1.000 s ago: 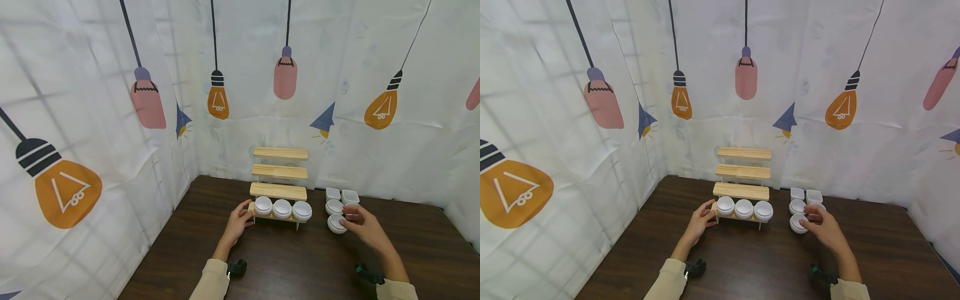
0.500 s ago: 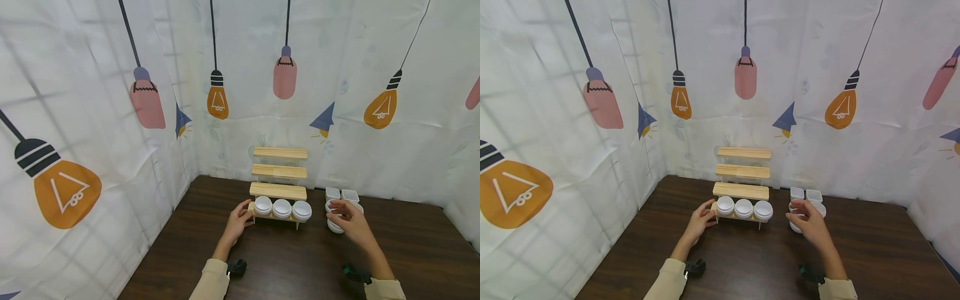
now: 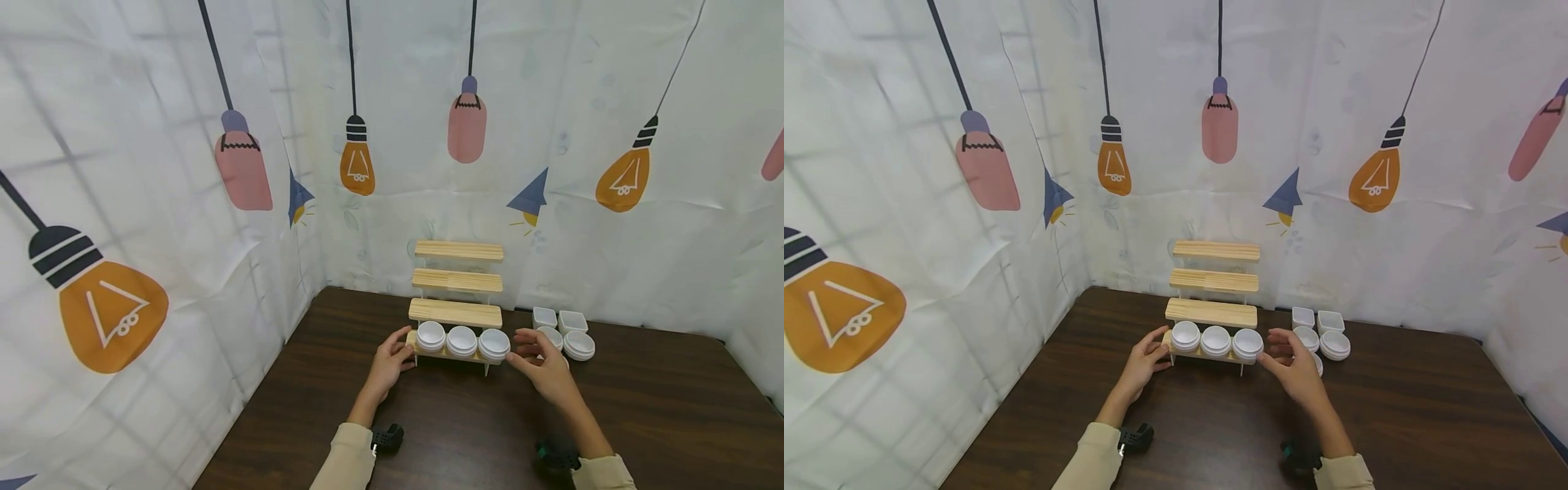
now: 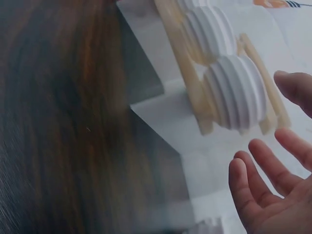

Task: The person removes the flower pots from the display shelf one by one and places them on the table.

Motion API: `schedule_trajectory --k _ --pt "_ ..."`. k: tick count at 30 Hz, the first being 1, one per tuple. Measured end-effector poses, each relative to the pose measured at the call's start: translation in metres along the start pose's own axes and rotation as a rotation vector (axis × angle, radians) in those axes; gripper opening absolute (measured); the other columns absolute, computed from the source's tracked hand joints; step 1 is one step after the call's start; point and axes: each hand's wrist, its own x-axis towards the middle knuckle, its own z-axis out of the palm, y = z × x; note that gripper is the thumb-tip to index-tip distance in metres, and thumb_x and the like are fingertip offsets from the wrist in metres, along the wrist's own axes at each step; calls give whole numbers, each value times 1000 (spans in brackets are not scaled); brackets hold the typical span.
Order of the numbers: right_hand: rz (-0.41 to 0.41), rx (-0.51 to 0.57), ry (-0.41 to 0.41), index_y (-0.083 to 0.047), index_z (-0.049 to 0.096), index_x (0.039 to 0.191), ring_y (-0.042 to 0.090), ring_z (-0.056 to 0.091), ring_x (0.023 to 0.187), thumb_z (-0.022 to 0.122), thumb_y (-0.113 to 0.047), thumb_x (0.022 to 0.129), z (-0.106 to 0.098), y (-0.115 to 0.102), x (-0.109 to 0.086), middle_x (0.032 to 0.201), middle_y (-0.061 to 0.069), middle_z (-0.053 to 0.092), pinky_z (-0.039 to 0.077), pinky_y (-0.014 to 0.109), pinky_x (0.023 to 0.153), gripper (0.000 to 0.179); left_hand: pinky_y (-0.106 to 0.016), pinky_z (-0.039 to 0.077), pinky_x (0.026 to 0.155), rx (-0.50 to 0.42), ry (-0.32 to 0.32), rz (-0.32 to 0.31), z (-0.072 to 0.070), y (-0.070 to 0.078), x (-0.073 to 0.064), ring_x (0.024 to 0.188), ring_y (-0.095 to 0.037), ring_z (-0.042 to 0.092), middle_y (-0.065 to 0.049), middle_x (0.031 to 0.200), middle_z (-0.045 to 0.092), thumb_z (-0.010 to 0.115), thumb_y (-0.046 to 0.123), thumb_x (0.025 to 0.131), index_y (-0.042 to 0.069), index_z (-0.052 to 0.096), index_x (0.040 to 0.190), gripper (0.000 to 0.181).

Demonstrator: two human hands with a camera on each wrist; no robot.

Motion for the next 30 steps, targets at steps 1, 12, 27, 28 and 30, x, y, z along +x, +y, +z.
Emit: schedule_trajectory --k 1,12,27,28,30 --pt "5 13 0 -5 54 139 12 59 107 76 -19 94 3 0 0 134 21 61 53 17 84 52 -47 62 93 0 2 -5 0 0 0 109 -31 64 -22 114 66 56 12 106 8 45 154 50" --pt "42 112 32 2 50 141 2 57 102 79 -12 90 28 1 6 135 21 57 54 14 81 59 -48 62 92 -8 -4 -7 -1 -1 0 112 -36 63 -23 115 66 53 11 107 5 42 155 50" --pt "83 101 70 -6 50 146 4 57 107 82 -18 89 42 -1 4 136 17 61 51 13 82 67 -36 63 87 9 8 -1 -1 -3 1 103 -22 65 -10 105 68 56 12 105 7 46 153 49" --pt "85 100 71 -6 50 146 3 57 107 82 -18 89 42 -1 4 136 16 61 51 13 83 67 -36 63 86 10 6 1 -1 -3 1 102 -21 65 -9 105 68 56 12 105 7 46 153 49" --pt "87 98 71 -6 51 146 2 57 106 82 -18 88 41 0 4 136 16 61 51 13 83 66 -36 63 87 12 5 -1 -1 -3 1 101 -20 65 -9 105 68 56 12 105 8 46 153 49"
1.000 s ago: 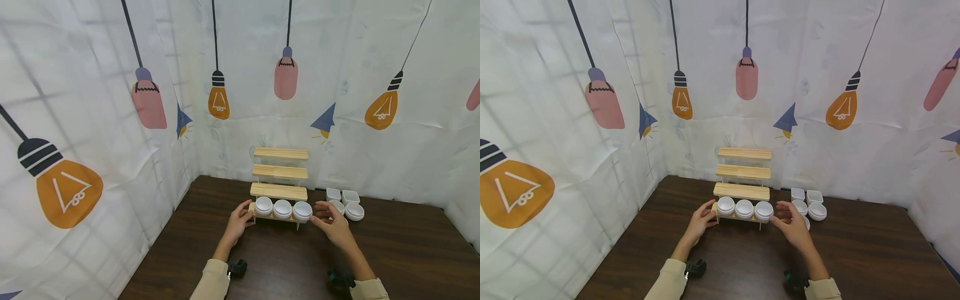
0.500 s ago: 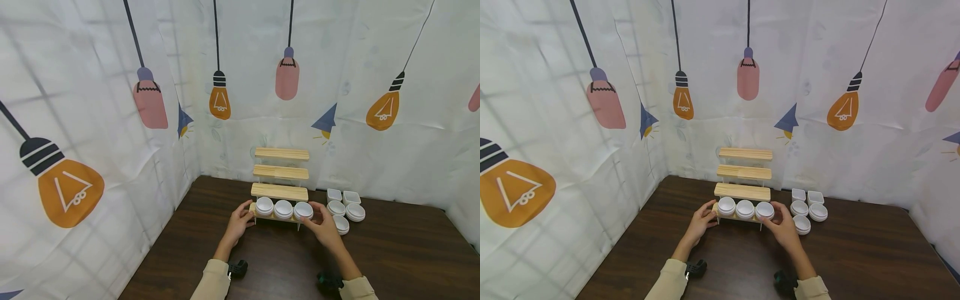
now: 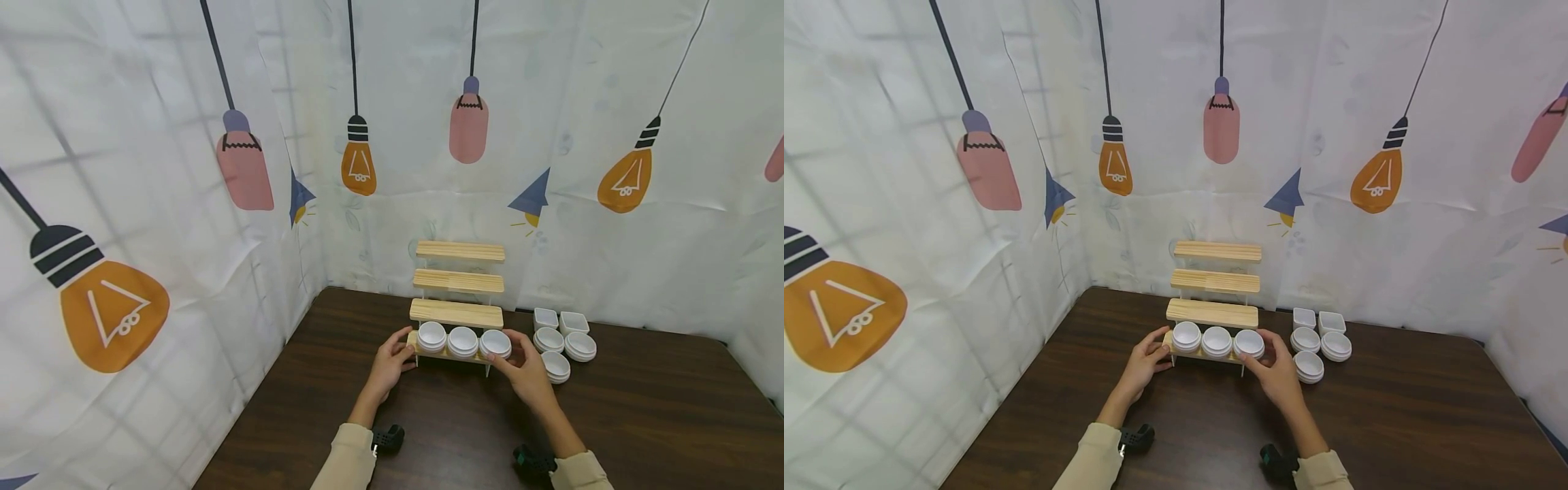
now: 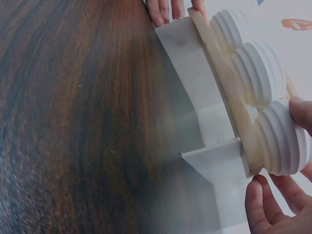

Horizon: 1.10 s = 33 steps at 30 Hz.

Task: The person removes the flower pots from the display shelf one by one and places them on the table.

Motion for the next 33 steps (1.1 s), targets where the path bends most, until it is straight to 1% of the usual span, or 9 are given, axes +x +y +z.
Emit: schedule_trajectory --k 2,5,9,12,15,19,22,25,33 --pt "-1 3 -3 -6 51 145 0 57 105 82 -18 88 -1 0 0 135 16 61 51 13 82 66 -37 63 88 -1 1 -7 0 0 0 102 -20 65 -10 107 68 56 12 105 9 46 153 49" --pt "-6 9 -8 -5 52 143 0 57 103 82 -17 88 -2 0 0 133 17 62 52 13 82 64 -40 63 89 -1 -2 -3 0 1 0 104 -23 65 -15 110 68 56 12 106 8 45 154 49" --pt "-7 5 -15 -5 53 142 4 58 102 83 -17 88 -5 -2 0 132 17 62 52 14 80 63 -44 62 91 0 -8 1 0 0 0 108 -28 65 -21 115 67 55 12 106 7 44 154 50" --pt "-2 -10 -22 -5 53 142 7 59 103 82 -18 88 -6 -2 0 132 17 62 53 16 80 63 -46 62 92 -11 -11 -9 0 -1 2 109 -32 65 -23 115 66 54 10 106 6 43 155 50" --pt "6 -15 -30 -5 53 142 9 59 104 82 -18 88 -7 0 1 133 17 61 53 17 81 63 -48 62 92 -9 -15 -11 -1 0 3 109 -35 64 -25 114 66 53 6 106 1 42 154 50" --pt "16 -13 -35 -5 53 142 9 59 104 83 -18 88 -8 -1 2 132 17 61 53 16 82 62 -47 62 91 -1 -10 -6 0 2 1 107 -31 65 -25 113 66 53 7 106 3 43 154 49" --pt "5 -17 -40 -3 55 140 8 60 103 83 -17 88 -9 -2 2 129 18 62 53 16 82 60 -45 62 92 1 -4 -2 0 1 0 106 -25 65 -22 115 67 54 11 106 7 44 154 49" --pt "-7 -12 -48 -2 56 138 8 60 102 83 -16 87 -11 -5 1 127 19 63 54 17 82 59 -46 62 92 3 -5 -3 0 0 0 107 -26 65 -22 115 67 54 11 107 7 44 154 49" --pt "1 -48 -65 -3 56 138 6 60 98 83 -20 88 -15 -7 1 126 19 64 54 16 79 60 -44 63 90 5 -2 1 0 1 0 106 -25 65 -22 116 67 54 12 107 6 43 154 49"
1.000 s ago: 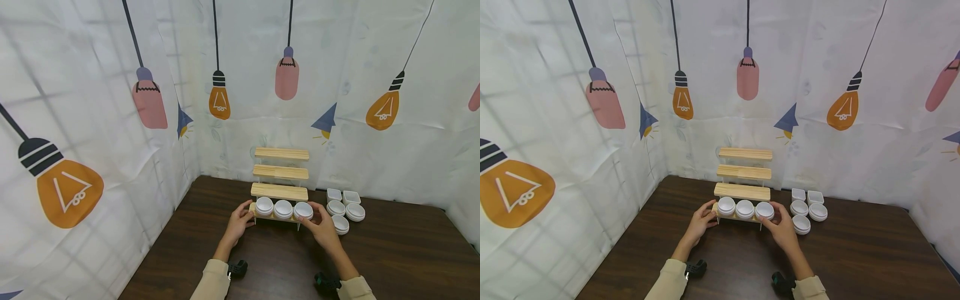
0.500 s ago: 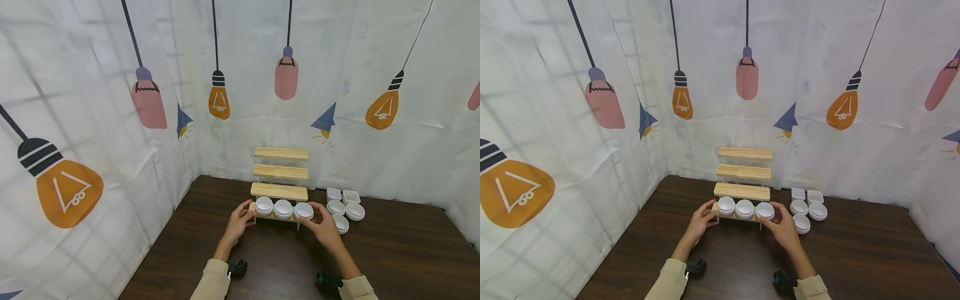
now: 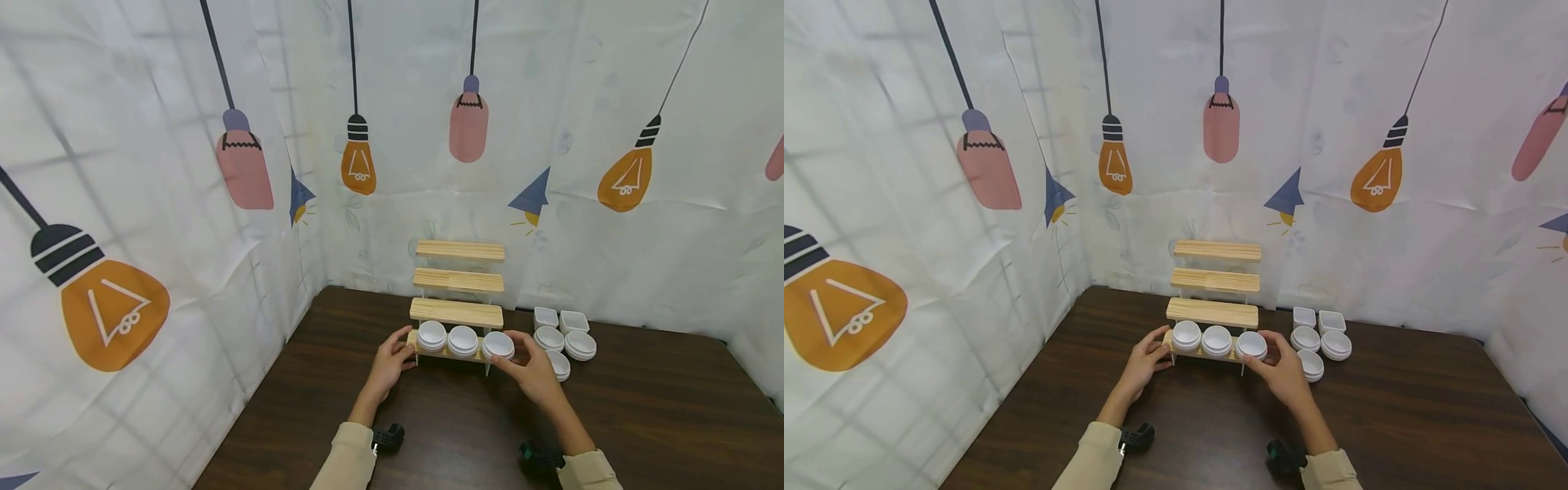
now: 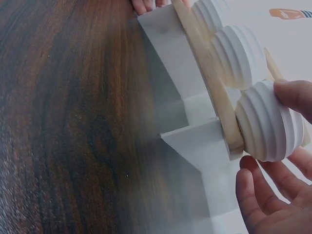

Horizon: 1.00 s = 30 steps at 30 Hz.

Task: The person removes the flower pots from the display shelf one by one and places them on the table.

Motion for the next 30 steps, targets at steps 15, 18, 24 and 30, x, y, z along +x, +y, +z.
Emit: schedule_trajectory --k 15,18,24,30 --pt "-8 -44 -16 -8 55 139 9 60 102 83 -26 88 -4 6 1 128 14 63 54 17 82 61 -47 62 92 -14 -4 -1 1 0 1 111 -34 64 -24 117 66 53 9 107 5 43 155 49" --pt "-11 -34 -22 -8 55 139 11 61 102 84 -25 87 -5 5 1 128 15 63 55 17 82 61 -47 62 92 -14 -4 -3 1 0 2 113 -36 64 -24 117 66 53 10 107 6 43 155 49" --pt "-24 -27 -37 -6 55 138 14 63 99 85 -20 86 -7 2 0 126 18 63 57 17 79 62 -44 63 90 -7 -5 1 1 1 0 112 -35 64 -24 119 66 54 12 107 6 42 155 50" --pt "-23 -30 -31 -5 55 136 13 65 94 86 -18 84 -8 0 0 125 20 63 57 19 75 62 -45 63 89 -8 -4 5 0 0 -1 108 -30 65 -25 117 66 53 10 106 4 42 154 50"
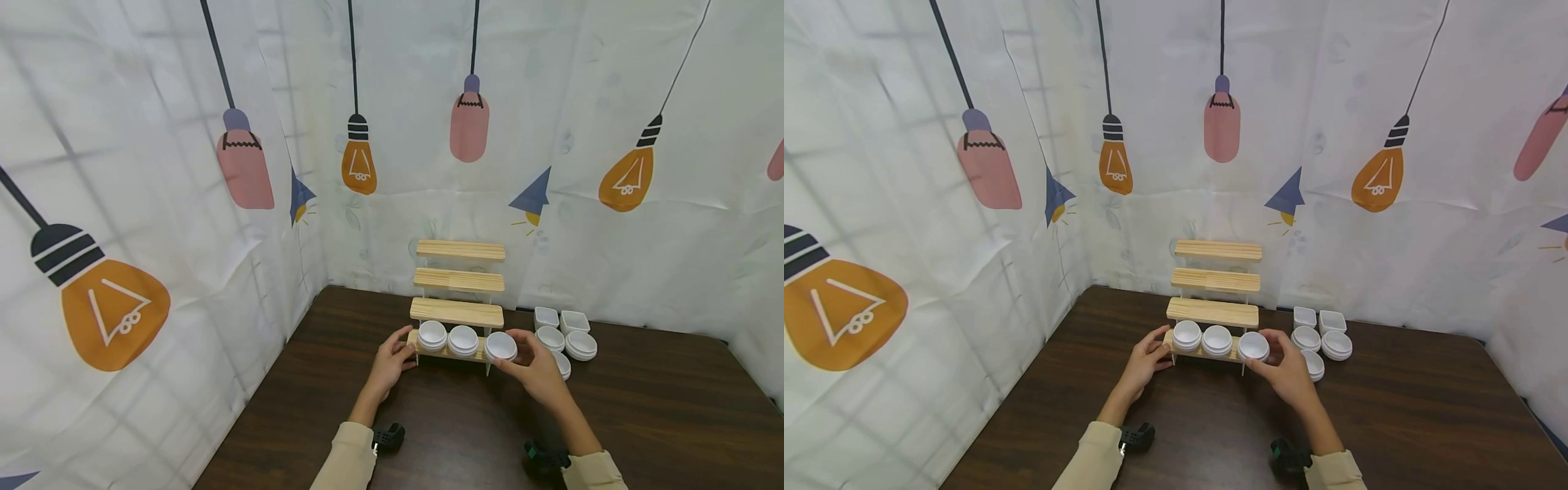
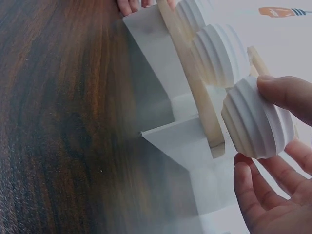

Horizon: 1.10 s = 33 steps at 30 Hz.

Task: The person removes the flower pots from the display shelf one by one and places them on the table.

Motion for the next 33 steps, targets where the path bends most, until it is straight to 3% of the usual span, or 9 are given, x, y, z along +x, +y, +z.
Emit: schedule_trajectory --k 9,16,20,26,33 --pt "7 1 24 -6 56 137 8 63 94 86 -20 84 -9 -2 0 124 19 63 57 18 76 62 -45 62 91 -1 8 -18 1 1 2 104 -23 65 -23 116 67 54 9 106 5 44 154 49" --pt "-17 20 33 -5 57 137 10 64 90 85 -18 85 -19 -8 -2 121 20 63 56 19 72 61 -48 62 91 -13 -8 3 3 25 -12 103 -27 65 -25 113 66 53 4 105 -1 43 152 48" --pt "-36 8 53 -4 57 136 10 63 93 85 -16 85 -22 -10 -3 124 18 61 55 18 73 60 -48 62 90 -5 -8 16 2 17 -8 104 -27 65 -25 113 66 52 5 106 -2 42 152 48" --pt "-26 -30 81 -3 57 136 4 60 97 84 -17 86 -28 -13 -4 126 16 61 54 15 77 59 -45 62 91 -1 3 -4 1 2 0 107 -26 65 -23 118 66 54 12 106 7 44 154 50" --pt "-20 -24 70 -2 53 141 -1 60 95 81 -17 89 -39 -14 -5 128 18 59 55 15 77 61 -46 62 91 -1 0 -5 -1 1 0 106 -22 65 -23 118 67 54 12 106 5 42 155 50"
